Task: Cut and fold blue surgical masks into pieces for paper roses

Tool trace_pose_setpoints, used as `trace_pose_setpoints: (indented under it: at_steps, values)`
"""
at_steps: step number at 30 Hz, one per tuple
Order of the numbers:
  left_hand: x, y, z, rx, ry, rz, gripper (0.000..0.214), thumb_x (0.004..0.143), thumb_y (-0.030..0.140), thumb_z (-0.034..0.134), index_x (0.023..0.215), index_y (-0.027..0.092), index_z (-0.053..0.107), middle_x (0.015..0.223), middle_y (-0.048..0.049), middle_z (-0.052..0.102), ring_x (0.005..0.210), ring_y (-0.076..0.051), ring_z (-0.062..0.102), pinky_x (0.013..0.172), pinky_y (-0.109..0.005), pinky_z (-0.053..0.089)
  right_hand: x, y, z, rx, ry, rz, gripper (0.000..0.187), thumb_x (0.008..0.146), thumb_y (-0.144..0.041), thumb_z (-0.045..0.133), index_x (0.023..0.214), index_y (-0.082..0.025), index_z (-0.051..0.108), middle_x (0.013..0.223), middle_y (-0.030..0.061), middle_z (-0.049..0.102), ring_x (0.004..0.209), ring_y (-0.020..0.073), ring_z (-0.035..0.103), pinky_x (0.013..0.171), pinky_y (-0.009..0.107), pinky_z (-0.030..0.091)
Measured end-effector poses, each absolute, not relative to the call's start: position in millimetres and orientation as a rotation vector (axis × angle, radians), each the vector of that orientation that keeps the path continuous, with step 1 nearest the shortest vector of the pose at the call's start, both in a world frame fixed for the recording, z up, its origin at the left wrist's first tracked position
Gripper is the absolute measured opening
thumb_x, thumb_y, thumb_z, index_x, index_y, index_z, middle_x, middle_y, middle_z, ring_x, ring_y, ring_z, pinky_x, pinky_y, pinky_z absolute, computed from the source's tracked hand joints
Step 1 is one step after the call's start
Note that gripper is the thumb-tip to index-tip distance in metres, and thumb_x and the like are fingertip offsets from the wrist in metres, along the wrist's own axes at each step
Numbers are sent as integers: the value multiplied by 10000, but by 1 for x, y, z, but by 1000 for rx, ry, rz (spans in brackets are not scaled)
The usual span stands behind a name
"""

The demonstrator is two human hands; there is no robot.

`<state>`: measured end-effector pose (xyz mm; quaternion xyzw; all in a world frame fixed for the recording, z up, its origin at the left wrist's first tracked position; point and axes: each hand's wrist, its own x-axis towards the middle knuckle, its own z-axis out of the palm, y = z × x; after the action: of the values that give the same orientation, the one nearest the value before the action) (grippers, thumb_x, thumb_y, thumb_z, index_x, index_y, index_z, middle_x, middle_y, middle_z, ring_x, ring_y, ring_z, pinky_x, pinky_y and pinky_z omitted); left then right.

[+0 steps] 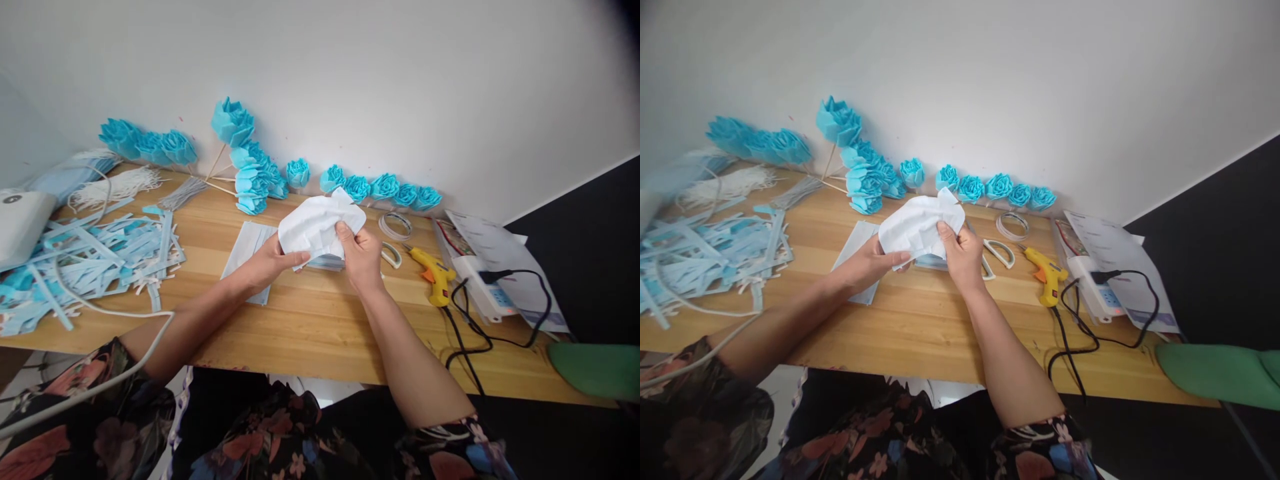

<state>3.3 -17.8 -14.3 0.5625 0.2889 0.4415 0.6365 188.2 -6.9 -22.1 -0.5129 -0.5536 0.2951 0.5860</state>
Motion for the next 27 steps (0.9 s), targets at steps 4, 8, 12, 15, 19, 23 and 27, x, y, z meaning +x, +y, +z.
trace_pose_setpoints:
  at_steps: [4, 8, 12, 15, 19, 23, 27]
  values:
    - [3, -17, -14, 1288, 614, 1004, 329, 761, 378, 759, 909, 151, 573, 681, -2, 538, 599, -102, 446, 556, -252, 361, 190, -6, -21, -1195, -1291, 706, 374, 824, -529, 652, 760, -161, 675, 652, -21, 515, 609, 112, 426, 549, 238, 354]
    - [1, -16, -12, 1299, 591, 979, 309, 774, 375, 747, 891, 155, 564, 668, 3, 527, 601, -103, 442, 560, -254, 364, 192, -7, -18, -1197, -1304, 736, 392, 809, -552, 654, 761, -164, 676, 642, -18, 515, 593, 113, 421, 533, 240, 350]
    - [-2, -14, -12, 1286, 585, 970, 321, 764, 358, 756, 935, 160, 570, 701, 2, 534, 613, -102, 450, 558, -252, 368, 195, -8, -13, -1189, -1332, 739, 396, 792, -538, 675, 676, -163, 631, 597, -30, 461, 557, 97, 371, 495, 234, 300]
    - [-5, -13, -14, 1279, 582, 954, 342, 764, 349, 756, 980, 160, 571, 727, -2, 543, 620, -101, 456, 558, -249, 372, 197, -7, -11, -1178, -1353, 754, 382, 784, -517, 690, 659, -162, 622, 592, -31, 456, 550, 90, 361, 485, 231, 282]
    - [-8, -11, -15, 1289, 578, 937, 384, 749, 330, 768, 1037, 155, 582, 747, -9, 561, 624, -100, 464, 563, -244, 372, 200, -6, -13, -1178, -1367, 800, 397, 767, -542, 696, 662, -163, 637, 597, -25, 472, 556, 95, 375, 484, 235, 285]
    - [-9, -11, -13, 1278, 583, 927, 411, 736, 321, 776, 1063, 154, 590, 803, -29, 596, 629, -95, 475, 562, -242, 369, 201, -5, -14, -1176, -1360, 834, 417, 750, -567, 708, 674, -162, 651, 616, -19, 495, 571, 102, 404, 488, 235, 306]
    - [-9, -10, -13, 1262, 577, 934, 410, 734, 310, 780, 1069, 162, 596, 790, -21, 585, 630, -97, 474, 560, -245, 374, 200, -6, -14, -1150, -1319, 890, 411, 734, -572, 730, 706, -168, 660, 637, -18, 523, 575, 105, 430, 509, 242, 342]
